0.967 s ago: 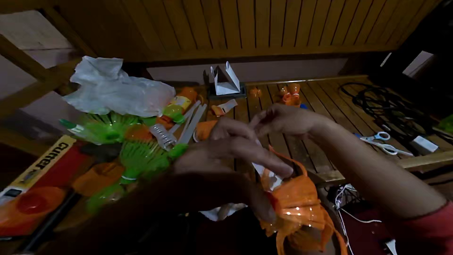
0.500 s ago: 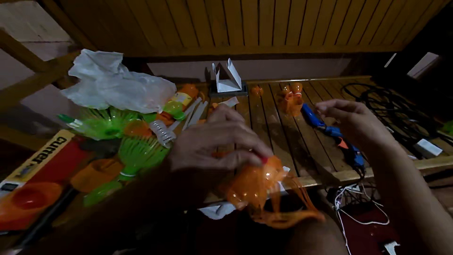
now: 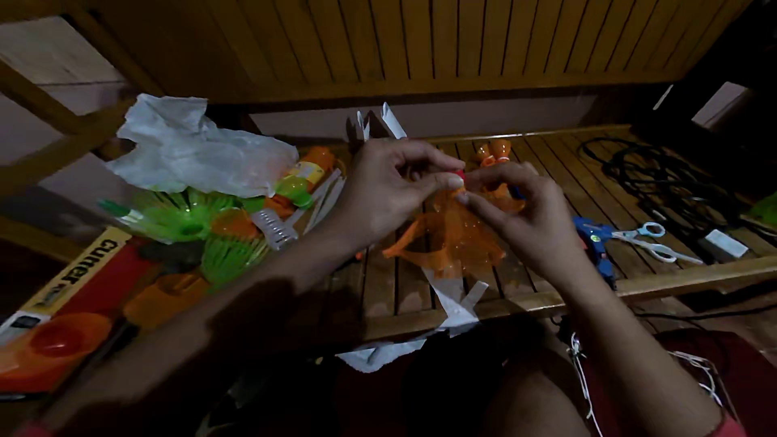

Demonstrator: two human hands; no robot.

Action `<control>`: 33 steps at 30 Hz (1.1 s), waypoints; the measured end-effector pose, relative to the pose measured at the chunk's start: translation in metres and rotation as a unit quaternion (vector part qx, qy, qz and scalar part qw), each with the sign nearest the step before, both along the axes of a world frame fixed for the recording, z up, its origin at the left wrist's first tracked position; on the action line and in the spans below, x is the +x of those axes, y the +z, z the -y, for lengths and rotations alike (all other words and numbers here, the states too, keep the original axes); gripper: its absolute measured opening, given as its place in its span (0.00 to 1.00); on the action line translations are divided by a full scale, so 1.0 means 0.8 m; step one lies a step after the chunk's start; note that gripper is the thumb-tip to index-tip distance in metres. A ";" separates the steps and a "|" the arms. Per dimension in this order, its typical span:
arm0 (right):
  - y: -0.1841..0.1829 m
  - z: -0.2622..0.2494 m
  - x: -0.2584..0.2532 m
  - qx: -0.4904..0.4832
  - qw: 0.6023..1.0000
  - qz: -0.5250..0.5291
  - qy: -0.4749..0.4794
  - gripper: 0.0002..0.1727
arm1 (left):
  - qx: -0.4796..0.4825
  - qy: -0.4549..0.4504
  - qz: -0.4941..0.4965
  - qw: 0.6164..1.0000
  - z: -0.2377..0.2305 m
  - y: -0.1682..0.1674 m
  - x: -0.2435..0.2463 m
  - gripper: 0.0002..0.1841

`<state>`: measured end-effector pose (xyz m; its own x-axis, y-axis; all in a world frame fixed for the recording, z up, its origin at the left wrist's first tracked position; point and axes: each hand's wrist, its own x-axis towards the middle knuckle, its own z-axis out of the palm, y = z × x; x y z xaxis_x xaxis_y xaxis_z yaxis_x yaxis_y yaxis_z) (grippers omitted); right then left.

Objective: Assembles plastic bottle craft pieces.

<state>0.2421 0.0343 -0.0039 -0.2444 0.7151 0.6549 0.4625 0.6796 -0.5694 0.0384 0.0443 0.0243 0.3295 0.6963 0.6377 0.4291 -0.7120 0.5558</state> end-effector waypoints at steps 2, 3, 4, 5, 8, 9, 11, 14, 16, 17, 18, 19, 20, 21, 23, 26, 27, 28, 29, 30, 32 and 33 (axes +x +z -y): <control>-0.008 -0.008 -0.004 -0.002 0.999 -0.051 0.007 0.08 | 0.001 0.002 0.011 1.000 -0.001 -0.002 0.001 0.06; -0.011 -0.010 -0.005 -0.009 0.997 -0.076 0.018 0.07 | -0.008 0.000 0.023 1.000 -0.001 -0.004 0.001 0.07; -0.013 -0.012 -0.006 -0.019 0.995 -0.097 0.026 0.06 | -0.024 -0.001 0.039 0.999 0.000 -0.006 0.001 0.07; -0.015 -0.014 -0.008 -0.028 0.993 -0.113 0.029 0.05 | -0.042 -0.002 0.055 0.998 0.000 -0.008 0.002 0.07; -0.022 -0.022 -0.013 -0.055 0.988 -0.137 0.034 0.04 | -0.107 0.007 0.089 0.990 -0.003 -0.018 0.000 0.13; -0.025 -0.025 -0.014 -0.062 0.987 -0.141 0.037 0.04 | -0.139 0.001 0.099 0.985 -0.007 -0.022 -0.002 0.16; -0.031 -0.033 -0.016 -0.071 0.985 -0.152 0.045 0.04 | -0.193 -0.035 0.127 0.972 -0.017 -0.030 -0.008 0.20; -0.041 -0.046 -0.019 -0.073 0.982 -0.165 0.062 0.04 | -0.196 -0.056 0.160 0.966 -0.038 -0.045 -0.013 0.12; -0.043 -0.053 -0.021 -0.082 0.980 -0.167 0.069 0.05 | -0.187 -0.045 0.170 0.967 -0.048 -0.054 -0.015 0.09; -0.042 -0.057 -0.022 -0.085 0.979 -0.168 0.072 0.05 | -0.183 -0.040 0.178 0.966 -0.052 -0.057 -0.016 0.08; -0.040 -0.060 -0.023 -0.090 0.978 -0.171 0.074 0.05 | -0.176 -0.039 0.189 0.965 -0.056 -0.059 -0.016 0.09; -0.038 -0.064 -0.024 -0.098 0.976 -0.177 0.079 0.04 | -0.163 -0.040 0.201 0.965 -0.060 -0.061 -0.016 0.09; -0.036 -0.068 -0.025 -0.108 0.973 -0.184 0.085 0.04 | -0.140 -0.044 0.212 0.966 -0.065 -0.064 -0.015 0.10; -0.035 -0.073 -0.026 -0.112 0.971 -0.189 0.091 0.05 | -0.111 -0.045 0.216 0.969 -0.070 -0.067 -0.015 0.10; -0.035 -0.083 -0.027 -0.103 0.972 -0.187 0.100 0.05 | -0.050 -0.042 0.206 0.976 -0.077 -0.071 -0.015 0.09; -0.036 -0.091 -0.029 -0.094 0.975 -0.174 0.098 0.04 | 0.041 -0.038 0.181 0.982 -0.087 -0.081 -0.021 0.08; -0.036 -0.092 -0.030 -0.096 0.976 -0.171 0.097 0.04 | 0.058 -0.037 0.177 0.982 -0.089 -0.084 -0.022 0.08; -0.035 -0.092 -0.031 -0.098 0.976 -0.169 0.097 0.03 | 0.069 -0.037 0.178 0.981 -0.090 -0.085 -0.022 0.07; -0.035 -0.093 -0.032 -0.101 0.976 -0.167 0.098 0.03 | 0.075 -0.040 0.183 0.980 -0.091 -0.087 -0.022 0.06; -0.034 -0.093 -0.034 -0.105 0.976 -0.164 0.099 0.03 | 0.078 -0.043 0.185 0.979 -0.093 -0.088 -0.023 0.06; -0.031 -0.095 -0.035 -0.107 0.977 -0.154 0.098 0.02 | 0.077 -0.053 0.186 0.978 -0.096 -0.088 -0.025 0.06; -0.029 -0.096 -0.035 -0.109 0.979 -0.145 0.096 0.02 | 0.065 -0.056 0.183 0.979 -0.095 -0.085 -0.026 0.06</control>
<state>0.2140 0.1111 -0.0272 -0.2148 0.8052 0.5528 0.1361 0.5851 -0.7994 0.0172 0.1205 -0.0439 0.1317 0.5744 0.8079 0.1330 -0.8179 0.5598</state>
